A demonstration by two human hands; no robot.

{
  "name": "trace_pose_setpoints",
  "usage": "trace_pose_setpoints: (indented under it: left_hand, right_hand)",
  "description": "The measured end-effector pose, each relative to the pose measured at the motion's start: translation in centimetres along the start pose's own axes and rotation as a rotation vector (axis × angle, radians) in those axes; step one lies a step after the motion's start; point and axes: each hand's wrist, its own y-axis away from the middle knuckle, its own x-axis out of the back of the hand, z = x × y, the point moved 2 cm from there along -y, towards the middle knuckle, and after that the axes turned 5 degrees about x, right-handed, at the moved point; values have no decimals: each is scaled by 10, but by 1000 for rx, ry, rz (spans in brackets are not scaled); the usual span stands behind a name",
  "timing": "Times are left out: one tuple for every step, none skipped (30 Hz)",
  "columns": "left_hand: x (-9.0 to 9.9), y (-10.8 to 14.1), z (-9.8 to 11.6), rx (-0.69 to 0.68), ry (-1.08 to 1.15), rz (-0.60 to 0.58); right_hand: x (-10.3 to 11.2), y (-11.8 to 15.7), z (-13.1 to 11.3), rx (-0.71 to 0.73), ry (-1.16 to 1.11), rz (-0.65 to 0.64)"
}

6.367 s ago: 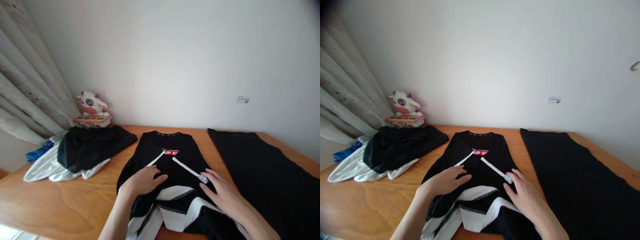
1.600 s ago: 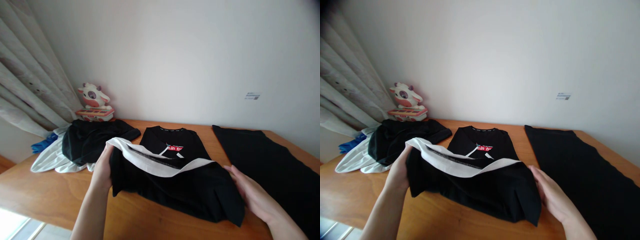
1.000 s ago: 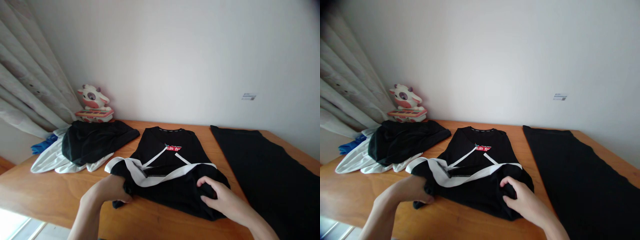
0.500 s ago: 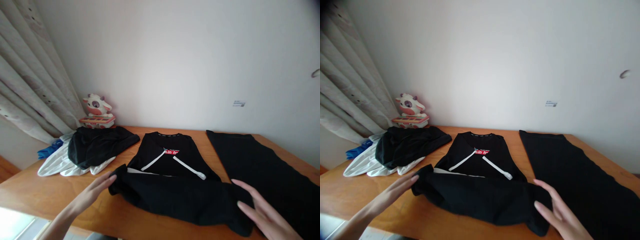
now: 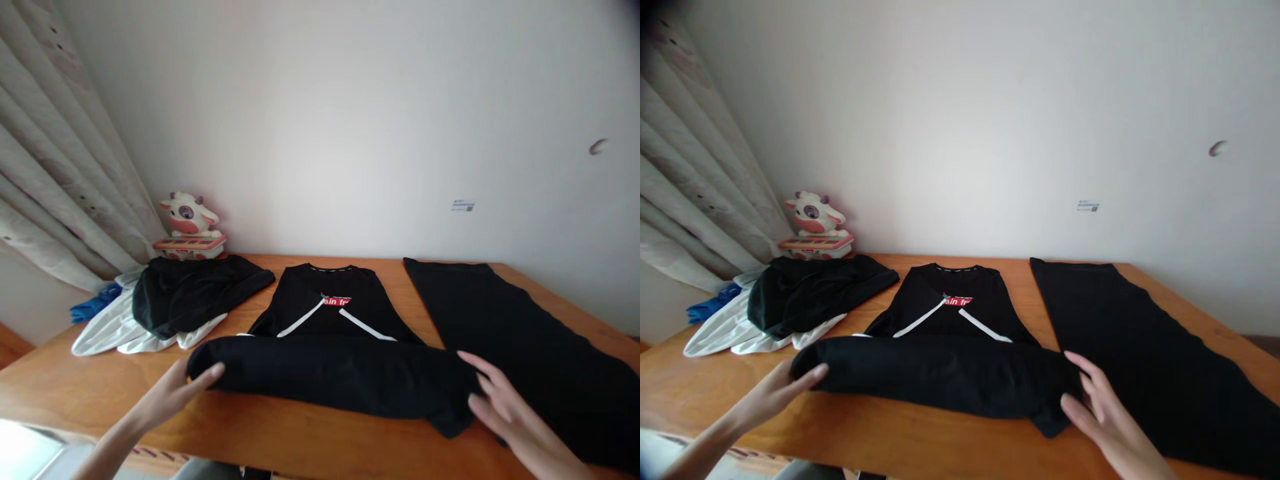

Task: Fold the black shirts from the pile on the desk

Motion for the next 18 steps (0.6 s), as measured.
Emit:
trace_pose_setpoints:
  left_hand:
    - [-1,3,-4,-28,-87,-73]
    - [-1,6,-8,-64,-161,-124]
    - [-1,9,-11,-99,-211,-147]
    - [-1,11,-12,-124,-229,-149]
    - [0,11,-12,-134,-229,-151]
    - [1,10,-10,-127,-218,-159]
    - [1,7,-7,-112,-197,-167]
    - [1,3,-2,-97,-164,-163]
    - [1,-2,4,-87,-118,-141]
    - [0,-9,10,-86,-53,-96]
    - [-1,-15,17,-92,35,-24]
    - [-3,-22,23,-102,131,53]
    - [-6,-28,28,-111,225,122]
    - [-9,-33,31,-116,273,149]
    - [-12,-36,33,-122,272,139]
    - [-16,-39,33,-131,216,95]
    - [-19,-40,32,-141,123,35]
    - [-21,-39,30,-150,21,-16]
  right_hand:
    - [-5,6,9,13,47,-70]
    - [-10,12,19,33,94,-106]
    - [-15,17,26,46,135,-132]
    - [-19,20,32,61,159,-138]
    - [-23,22,33,73,161,-133]
    - [-26,21,32,80,140,-126]
    - [-28,18,26,81,98,-109]
    - [-30,13,18,74,44,-77]
    - [-31,6,7,67,-14,-24]
    - [-32,-2,-5,59,-68,54]
    - [-32,-11,-16,51,-112,151]
    - [-31,-18,-26,63,-154,245]
    - [-32,-25,-33,69,-181,286]
    - [-33,-30,-35,50,-186,273]
    - [-36,-33,-33,11,-168,221]
    - [-38,-34,-28,-36,-128,137]
    - [-41,-34,-19,-77,-71,45]
    - [-43,-32,-10,-103,-6,-36]
